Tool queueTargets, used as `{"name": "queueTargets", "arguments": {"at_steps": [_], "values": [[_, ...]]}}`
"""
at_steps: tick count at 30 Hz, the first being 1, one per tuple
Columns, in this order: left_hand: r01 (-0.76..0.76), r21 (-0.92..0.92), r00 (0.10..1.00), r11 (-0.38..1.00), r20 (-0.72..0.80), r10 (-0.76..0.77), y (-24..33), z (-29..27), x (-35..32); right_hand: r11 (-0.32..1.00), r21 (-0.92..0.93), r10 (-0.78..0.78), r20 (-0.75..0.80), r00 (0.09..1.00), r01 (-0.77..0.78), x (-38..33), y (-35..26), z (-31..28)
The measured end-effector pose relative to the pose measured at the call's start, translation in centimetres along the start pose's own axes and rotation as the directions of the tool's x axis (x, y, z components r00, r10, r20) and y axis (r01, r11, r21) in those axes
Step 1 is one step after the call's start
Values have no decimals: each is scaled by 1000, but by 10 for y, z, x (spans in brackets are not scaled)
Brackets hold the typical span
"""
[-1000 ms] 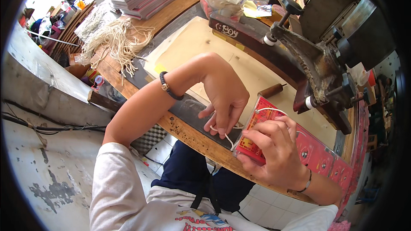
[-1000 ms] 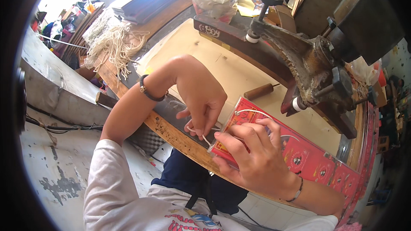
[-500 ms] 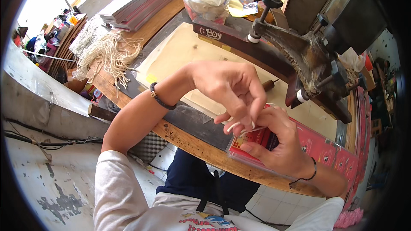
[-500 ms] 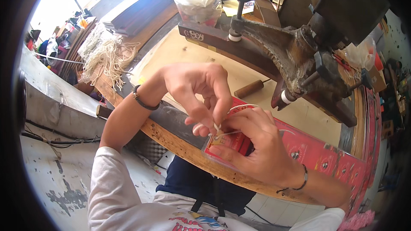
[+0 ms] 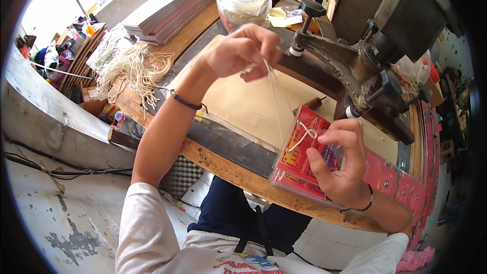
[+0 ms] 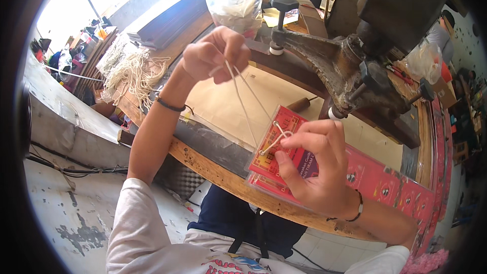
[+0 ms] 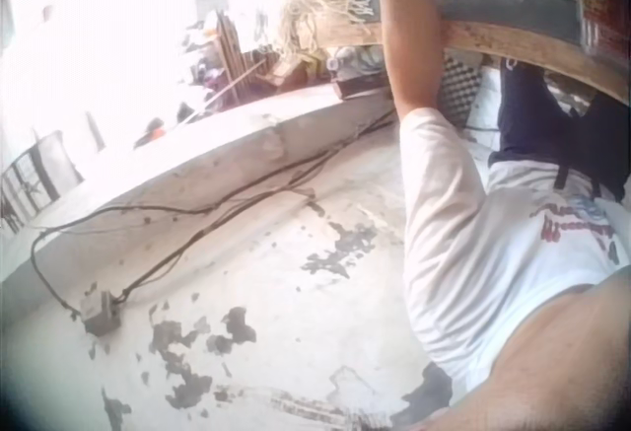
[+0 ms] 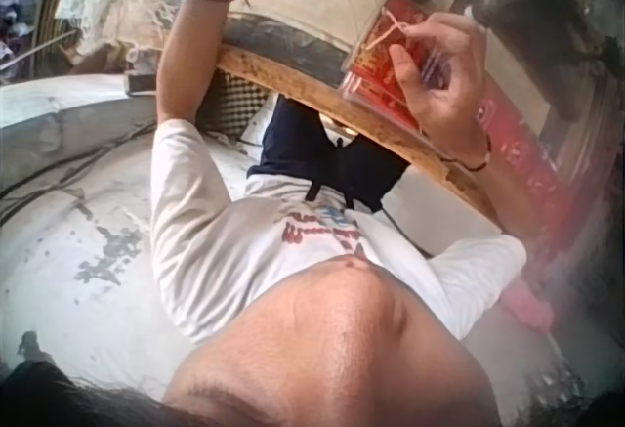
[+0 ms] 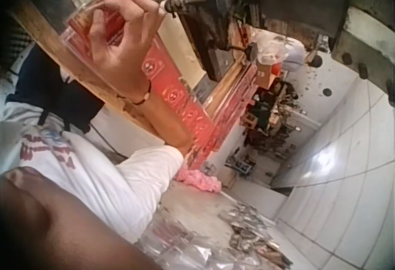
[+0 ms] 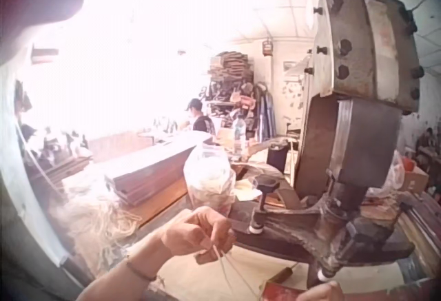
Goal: The person attaches white cords to paper bags by threading the cord through pre-punched holes and using a wooden tool to secure the knots or push the cord through.
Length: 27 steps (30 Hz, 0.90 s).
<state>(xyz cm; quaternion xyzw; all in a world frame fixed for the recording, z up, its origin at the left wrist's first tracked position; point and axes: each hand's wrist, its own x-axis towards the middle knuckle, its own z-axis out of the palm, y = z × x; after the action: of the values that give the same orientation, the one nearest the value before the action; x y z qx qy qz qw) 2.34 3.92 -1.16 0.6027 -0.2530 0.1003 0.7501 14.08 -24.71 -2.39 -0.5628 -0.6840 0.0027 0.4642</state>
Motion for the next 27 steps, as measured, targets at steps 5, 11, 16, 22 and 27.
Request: {"name": "queueTargets", "arguments": {"at_steps": [5,11,16,22,27], "values": [[-45,-59,999,997,-21,44,7,-6,-2,994,52,94,84,992,-98,6,0,5],[-20,-73,999,997,-42,16,3,10,3,984,-10,174,204,963,-176,9,0,4],[-68,-11,995,998,-74,67,2,5,2,990,-27,139,159,977,-137,9,0,6],[21,-39,1000,999,3,-21,4,7,3,967,37,240,202,950,-252,8,4,10],[-66,-47,996,997,-68,63,6,3,1,933,134,300,228,926,-335,8,1,5]]}}
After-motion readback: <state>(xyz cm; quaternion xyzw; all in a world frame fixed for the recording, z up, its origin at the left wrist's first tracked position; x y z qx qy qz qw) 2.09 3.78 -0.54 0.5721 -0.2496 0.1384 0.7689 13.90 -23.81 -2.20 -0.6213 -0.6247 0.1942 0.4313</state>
